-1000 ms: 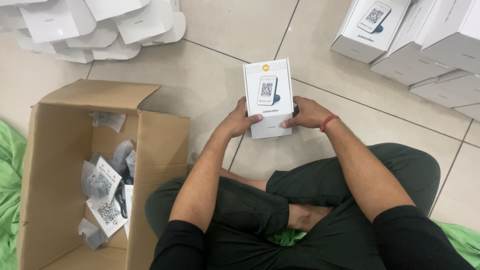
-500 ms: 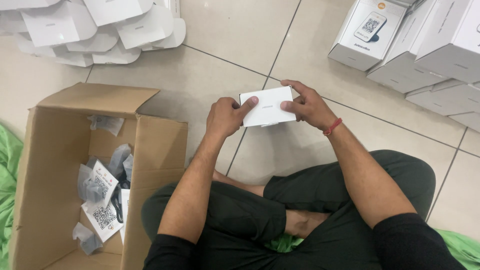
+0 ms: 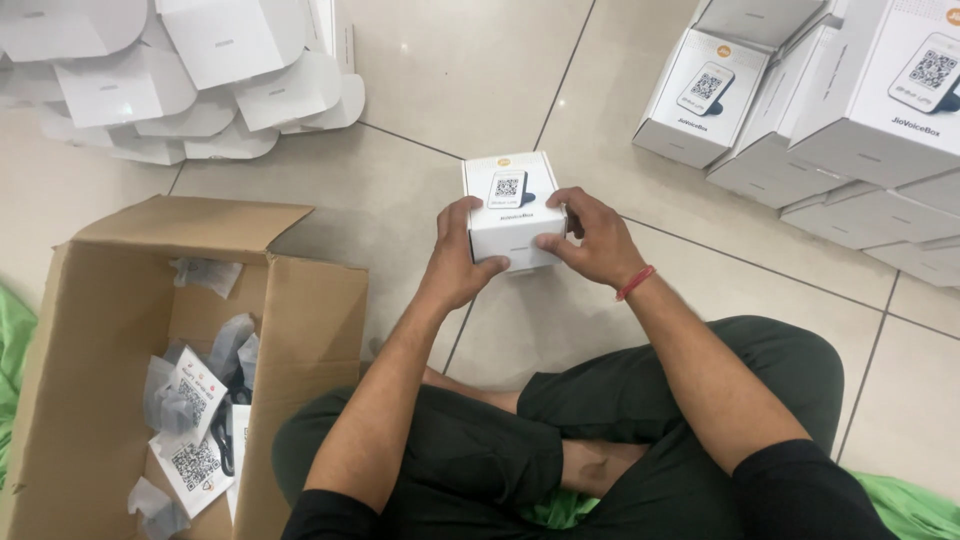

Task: The person packs electronic devices and accessories into retail packaging boxes on a floor.

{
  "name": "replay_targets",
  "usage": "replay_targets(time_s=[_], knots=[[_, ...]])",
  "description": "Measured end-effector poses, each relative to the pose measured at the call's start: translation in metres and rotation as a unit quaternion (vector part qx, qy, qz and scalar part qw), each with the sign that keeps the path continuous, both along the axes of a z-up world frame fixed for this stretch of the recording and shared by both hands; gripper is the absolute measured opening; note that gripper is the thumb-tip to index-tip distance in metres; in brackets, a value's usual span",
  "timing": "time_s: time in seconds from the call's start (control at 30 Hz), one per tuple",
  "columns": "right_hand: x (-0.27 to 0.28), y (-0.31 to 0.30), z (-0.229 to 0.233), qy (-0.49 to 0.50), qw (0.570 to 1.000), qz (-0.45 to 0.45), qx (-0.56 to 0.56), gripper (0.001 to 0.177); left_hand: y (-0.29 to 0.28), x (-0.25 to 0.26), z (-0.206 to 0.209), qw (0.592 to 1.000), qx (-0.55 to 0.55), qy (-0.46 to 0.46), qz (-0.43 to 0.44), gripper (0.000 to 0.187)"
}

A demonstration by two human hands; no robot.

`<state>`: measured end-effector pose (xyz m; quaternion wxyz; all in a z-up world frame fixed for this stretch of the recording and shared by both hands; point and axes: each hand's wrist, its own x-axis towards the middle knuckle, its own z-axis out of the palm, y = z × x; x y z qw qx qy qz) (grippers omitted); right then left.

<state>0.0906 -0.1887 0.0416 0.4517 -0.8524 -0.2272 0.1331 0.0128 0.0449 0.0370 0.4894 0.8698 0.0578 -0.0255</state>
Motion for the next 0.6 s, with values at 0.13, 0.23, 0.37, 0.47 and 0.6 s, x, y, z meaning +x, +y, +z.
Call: replay_targets(time_s=[0.13,0.23,0.37,0.47,0.6], knots=[[-0.016,0.013,-0.016,-0.202,0.974,-0.012,-0.098,0.053,-0.006,0.001,-0.023,0.999,0.01,-0.032,-0.023,0.07],[-0.028,0.023,-0.02,-0.089,0.967,-0.046,-0.235,0.077,-0.008,0.003,-0.036,0.997,-0.006,0.032,-0.066,0.061],[-0.035,0.032,-0.028,-0.154,0.937,-0.069,-0.306,0.101,-0.013,0.005,-0.019,0.992,-0.003,0.083,-0.096,0.068],[-0.035,0.031,-0.029,-0.141,0.935,-0.113,-0.307,0.1,-0.015,0.003,-0.008,0.98,-0.041,0.16,-0.111,0.075],[-0.03,0.017,-0.038,-0.184,0.938,-0.164,-0.246,0.094,-0.012,0.006,0.003,0.979,-0.11,0.122,-0.12,0.071]])
